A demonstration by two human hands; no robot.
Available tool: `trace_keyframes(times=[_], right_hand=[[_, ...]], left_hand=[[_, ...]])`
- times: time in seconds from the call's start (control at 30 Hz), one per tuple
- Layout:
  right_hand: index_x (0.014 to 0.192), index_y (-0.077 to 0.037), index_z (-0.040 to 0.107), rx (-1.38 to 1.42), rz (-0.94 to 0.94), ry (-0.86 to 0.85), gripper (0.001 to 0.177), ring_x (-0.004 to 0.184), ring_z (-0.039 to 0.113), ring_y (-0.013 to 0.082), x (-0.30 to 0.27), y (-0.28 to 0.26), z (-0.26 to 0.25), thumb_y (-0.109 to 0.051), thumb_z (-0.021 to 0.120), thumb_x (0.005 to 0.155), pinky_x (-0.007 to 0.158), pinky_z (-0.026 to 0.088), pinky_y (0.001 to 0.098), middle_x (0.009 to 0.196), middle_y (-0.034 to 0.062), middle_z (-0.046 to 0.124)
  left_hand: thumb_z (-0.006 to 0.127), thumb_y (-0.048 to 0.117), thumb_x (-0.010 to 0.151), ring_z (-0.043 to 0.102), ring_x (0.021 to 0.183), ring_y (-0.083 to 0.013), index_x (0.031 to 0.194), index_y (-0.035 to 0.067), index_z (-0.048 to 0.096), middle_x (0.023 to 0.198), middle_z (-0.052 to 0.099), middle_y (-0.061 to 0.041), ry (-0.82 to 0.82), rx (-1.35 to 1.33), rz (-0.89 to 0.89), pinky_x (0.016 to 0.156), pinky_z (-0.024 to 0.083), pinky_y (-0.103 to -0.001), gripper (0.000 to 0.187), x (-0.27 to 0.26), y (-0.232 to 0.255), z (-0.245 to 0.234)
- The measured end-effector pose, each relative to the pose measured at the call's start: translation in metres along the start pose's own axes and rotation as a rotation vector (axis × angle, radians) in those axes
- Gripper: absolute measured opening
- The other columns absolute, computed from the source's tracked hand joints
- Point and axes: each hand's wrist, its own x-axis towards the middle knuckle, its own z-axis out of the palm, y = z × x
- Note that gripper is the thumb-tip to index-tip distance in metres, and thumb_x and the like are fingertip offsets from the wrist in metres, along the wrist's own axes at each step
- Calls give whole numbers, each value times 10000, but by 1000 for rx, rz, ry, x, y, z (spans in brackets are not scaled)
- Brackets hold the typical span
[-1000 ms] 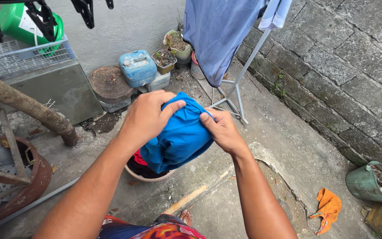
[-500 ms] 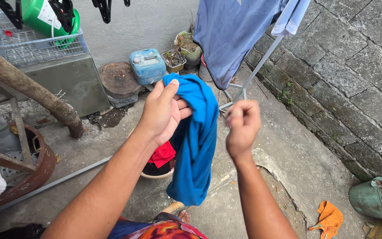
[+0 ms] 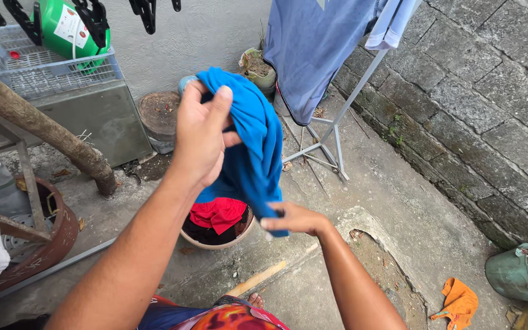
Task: The person takes clothing items from a basket one at a time and places them on hangers before hanging them on a rack.
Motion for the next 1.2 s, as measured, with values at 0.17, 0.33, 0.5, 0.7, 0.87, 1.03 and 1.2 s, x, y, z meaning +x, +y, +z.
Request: trace_keyframes(times=[0.17,0.33,0.5,0.7,0.87,1.03,1.2], right_hand=[[1446,1,493,713,-393,405,566,1146,586,238,29,-60,3,-282,714,1008,975,490,391,1302,109,599],[1253,-12,689,160,-378,654,354,997,637,128,9,-97,-17,-227,732,976,911,531,325,1130,68,719],[1318,52,655,570,-402,597,408,1039,658,196,-35,-113,-60,-253,637,1048,958,536,377,1190,134,704],[1570,-91,268,904,-429,404,741,1285,594,239,-73,-163,-54,-270,623,944,1050,502,438,1502,127,497],[1591,-7,296,951,-389,474,899,1237,615,340,-76,-160,-52,-134,748,824,1049,506,487,1445,224,533],[1634,-24,273,878,-415,449,997,1225,595,322,-77,-159,-52,-48,748,758,1066,490,458,1420,217,520],[1650,-74,195,802,-360,277,1086,1351,519,289,-86,-163,-31,-61,770,729,1163,376,408,1520,171,473]], left_hand=[[626,23,939,726,897,-141,1283,87,432,1057,700,-96,-81,13,-81,709,665,-333,400,-16,-18,13],[728,42,1049,677,869,-113,1140,1,474,998,670,-94,71,204,273,762,604,-297,273,3,-17,-25],[738,126,977,607,671,-120,910,51,500,801,625,-73,299,645,204,565,511,-295,259,8,-2,-69],[821,95,825,613,882,-182,738,84,533,926,611,-113,169,1308,763,759,513,-280,301,-16,-21,-85],[632,-40,842,635,821,-93,790,92,443,867,694,-38,-98,354,126,754,525,-253,236,-19,-76,-95],[585,170,962,627,778,-175,868,35,681,847,663,-134,-696,953,-375,722,507,-370,190,-41,-105,-82],[568,483,978,693,1059,-382,1072,70,773,1084,741,-201,-540,1736,-553,952,536,-487,471,-42,-110,-65]])
